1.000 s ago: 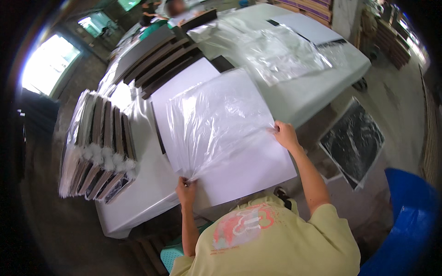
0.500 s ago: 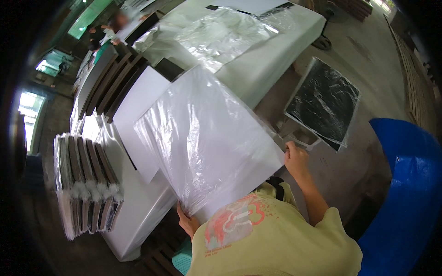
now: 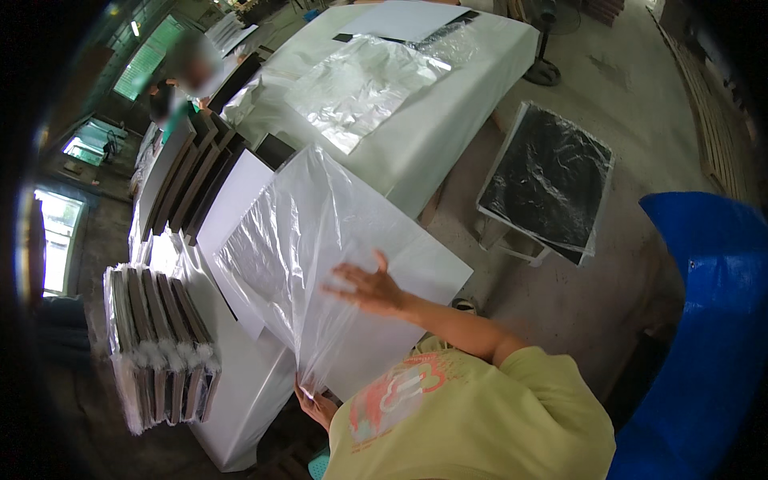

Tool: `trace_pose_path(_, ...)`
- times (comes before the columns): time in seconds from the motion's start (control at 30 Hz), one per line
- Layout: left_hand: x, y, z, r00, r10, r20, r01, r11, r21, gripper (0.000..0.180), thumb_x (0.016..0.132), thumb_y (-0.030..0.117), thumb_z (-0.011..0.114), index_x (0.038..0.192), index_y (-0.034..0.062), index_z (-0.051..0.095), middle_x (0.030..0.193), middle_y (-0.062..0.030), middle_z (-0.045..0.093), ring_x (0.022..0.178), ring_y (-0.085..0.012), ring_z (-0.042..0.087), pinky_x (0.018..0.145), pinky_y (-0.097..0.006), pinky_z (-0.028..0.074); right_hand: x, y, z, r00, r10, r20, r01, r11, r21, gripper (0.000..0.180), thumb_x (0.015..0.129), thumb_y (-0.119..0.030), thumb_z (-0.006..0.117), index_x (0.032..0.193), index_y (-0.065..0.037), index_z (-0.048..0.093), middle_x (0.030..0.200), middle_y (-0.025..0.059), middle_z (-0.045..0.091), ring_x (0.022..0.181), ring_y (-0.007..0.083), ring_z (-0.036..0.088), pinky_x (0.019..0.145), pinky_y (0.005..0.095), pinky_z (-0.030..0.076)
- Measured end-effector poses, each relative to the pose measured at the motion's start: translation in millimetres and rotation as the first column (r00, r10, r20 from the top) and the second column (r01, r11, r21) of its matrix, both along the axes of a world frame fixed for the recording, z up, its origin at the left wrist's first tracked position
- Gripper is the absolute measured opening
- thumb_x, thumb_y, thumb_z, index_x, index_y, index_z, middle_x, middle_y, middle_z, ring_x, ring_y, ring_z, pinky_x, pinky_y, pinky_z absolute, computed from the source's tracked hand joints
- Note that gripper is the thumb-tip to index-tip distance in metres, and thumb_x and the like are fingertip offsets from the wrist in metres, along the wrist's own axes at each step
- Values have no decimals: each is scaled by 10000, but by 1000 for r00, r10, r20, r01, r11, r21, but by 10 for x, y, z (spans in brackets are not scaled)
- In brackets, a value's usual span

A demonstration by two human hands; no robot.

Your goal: The person picks up large dark boards and places them one by one into clear plastic bags, pulling the bags over the boards by hand and then setting the packaged items aside.

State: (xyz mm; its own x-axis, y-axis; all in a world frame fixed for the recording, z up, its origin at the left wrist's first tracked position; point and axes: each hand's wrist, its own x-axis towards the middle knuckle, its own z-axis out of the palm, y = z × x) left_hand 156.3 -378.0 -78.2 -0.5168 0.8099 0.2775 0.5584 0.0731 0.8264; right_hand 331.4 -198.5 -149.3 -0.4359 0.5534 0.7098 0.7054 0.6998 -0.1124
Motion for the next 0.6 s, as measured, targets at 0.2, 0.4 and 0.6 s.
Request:
trace_pose_path(0.2,-89,-198,-344,956,24,-292,-33,999,-27,269,845,98,445,1050,-17,577,986,-182,585,873,-267,593,718,-304,466,1400,273,127,831,-540,-133,461,804,-376,331,704,-25,556,1014,-141,559,950,47,579,894,219,545,816,490,330)
trace_pose_path(0.4,-23,-366,-484,964,201,-175,-246,922,-298,310,790,-6,493,1093,0,561,815,-192,620,695,-173,581,617,-283,455,1787,-922,-379,795,-602,-74,353,558,-751,231,771,-41,492,998,-36,533,765,201,577,702,407,542,609,441,437)
trace_pose_path(0.6,275,-146,-884,893,281,351,-337,935,108,243,838,101,503,1027,-32,580,835,-152,631,726,-186,579,663,-276,454,1731,-1238,-471,325,-880,-347,506,471,-722,166,816,-35,463,970,-25,524,811,207,553,745,409,524,641,394,430)
